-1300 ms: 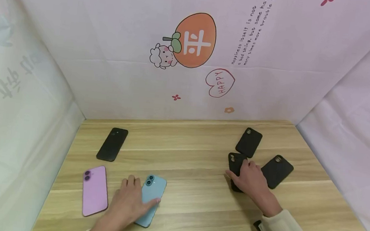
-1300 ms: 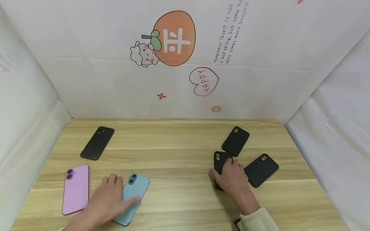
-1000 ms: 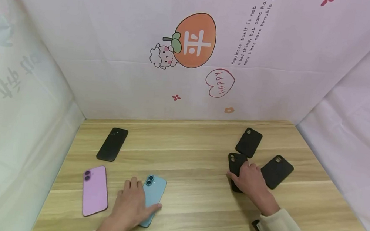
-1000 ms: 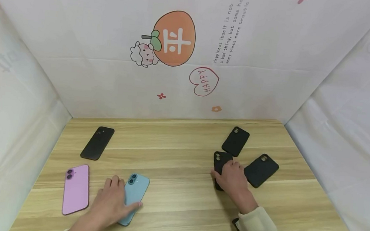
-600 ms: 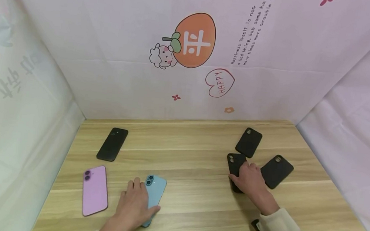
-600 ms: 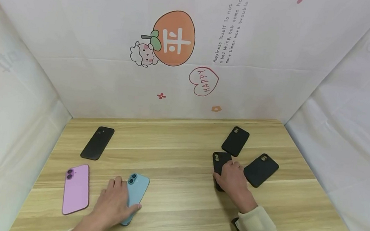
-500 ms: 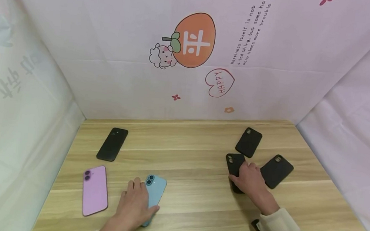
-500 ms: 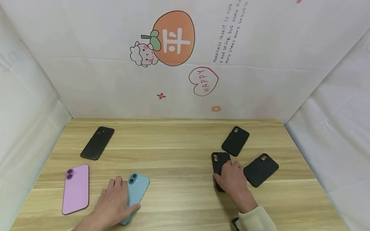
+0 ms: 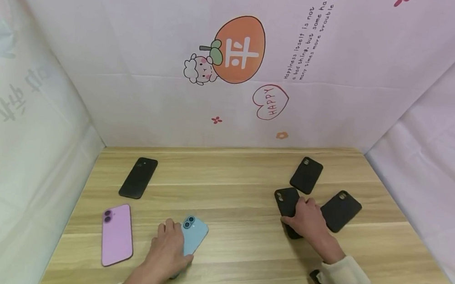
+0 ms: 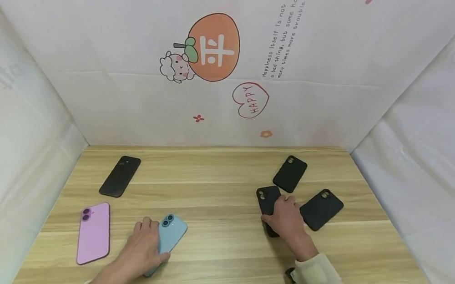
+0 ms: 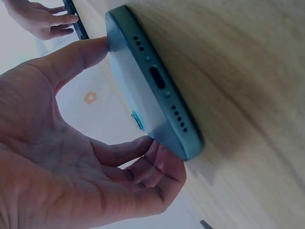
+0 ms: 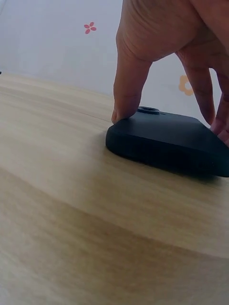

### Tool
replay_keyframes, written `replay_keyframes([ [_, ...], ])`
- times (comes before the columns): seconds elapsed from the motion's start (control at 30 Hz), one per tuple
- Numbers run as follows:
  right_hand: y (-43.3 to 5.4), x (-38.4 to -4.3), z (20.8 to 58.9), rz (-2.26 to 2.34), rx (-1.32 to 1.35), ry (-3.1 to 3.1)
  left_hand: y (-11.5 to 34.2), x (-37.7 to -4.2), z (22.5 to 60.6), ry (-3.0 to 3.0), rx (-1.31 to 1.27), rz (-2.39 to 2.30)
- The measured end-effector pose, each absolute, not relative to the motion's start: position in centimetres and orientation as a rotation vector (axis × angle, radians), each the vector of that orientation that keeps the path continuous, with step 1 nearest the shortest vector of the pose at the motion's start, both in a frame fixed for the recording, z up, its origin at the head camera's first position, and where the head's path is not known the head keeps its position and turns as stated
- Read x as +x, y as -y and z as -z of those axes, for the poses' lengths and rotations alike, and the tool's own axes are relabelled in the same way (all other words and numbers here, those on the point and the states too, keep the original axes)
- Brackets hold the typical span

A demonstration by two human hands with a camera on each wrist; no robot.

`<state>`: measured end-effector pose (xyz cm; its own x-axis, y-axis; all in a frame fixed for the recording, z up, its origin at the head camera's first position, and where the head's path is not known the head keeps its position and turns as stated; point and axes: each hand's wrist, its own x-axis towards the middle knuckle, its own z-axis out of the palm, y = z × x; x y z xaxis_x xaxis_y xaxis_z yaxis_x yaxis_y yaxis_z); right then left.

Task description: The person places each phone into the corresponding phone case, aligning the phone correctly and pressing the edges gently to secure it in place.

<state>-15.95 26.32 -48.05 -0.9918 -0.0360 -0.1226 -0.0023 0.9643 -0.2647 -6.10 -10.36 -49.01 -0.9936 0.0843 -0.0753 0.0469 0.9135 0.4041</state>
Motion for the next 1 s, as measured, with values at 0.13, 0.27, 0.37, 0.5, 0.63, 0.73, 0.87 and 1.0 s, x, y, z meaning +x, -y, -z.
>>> replay_keyframes([
  [0.13,-26.5,-16.1,48.2,0.436,-0.056,-2.98,10.2,-6.1,49.1,-2.985,0.06,-0.655],
  [0.27,-26.6,-16.4,48.3,0.479,-0.052,-2.959,10.2,-6.3,49.1,-2.964,0.042,-0.67],
  [0.37,-26.7,-16.5,48.2,0.503,-0.059,-2.953,10.4,-6.4,49.1,-2.943,0.044,-0.687],
  [0.5,-26.7,-16.7,48.1,0.531,-0.072,-2.946,10.7,-6.5,49.0,-2.893,0.049,-0.755],
  [0.63,-26.9,-16.8,48.0,0.557,-0.06,-2.923,10.8,-6.9,49.1,-2.825,0.025,-0.818],
  [0.73,-27.1,-16.9,48.0,0.566,-0.052,-2.911,11.0,-7.2,49.2,-2.772,-0.008,-0.863],
  [0.87,-27.4,-17.1,47.8,0.562,-0.067,-2.907,11.2,-7.3,49.3,-2.684,-0.024,-0.993],
  [1.0,-27.7,-17.3,47.6,0.576,-0.072,-2.889,11.5,-7.2,49.2,-2.641,-0.024,-1.089],
])
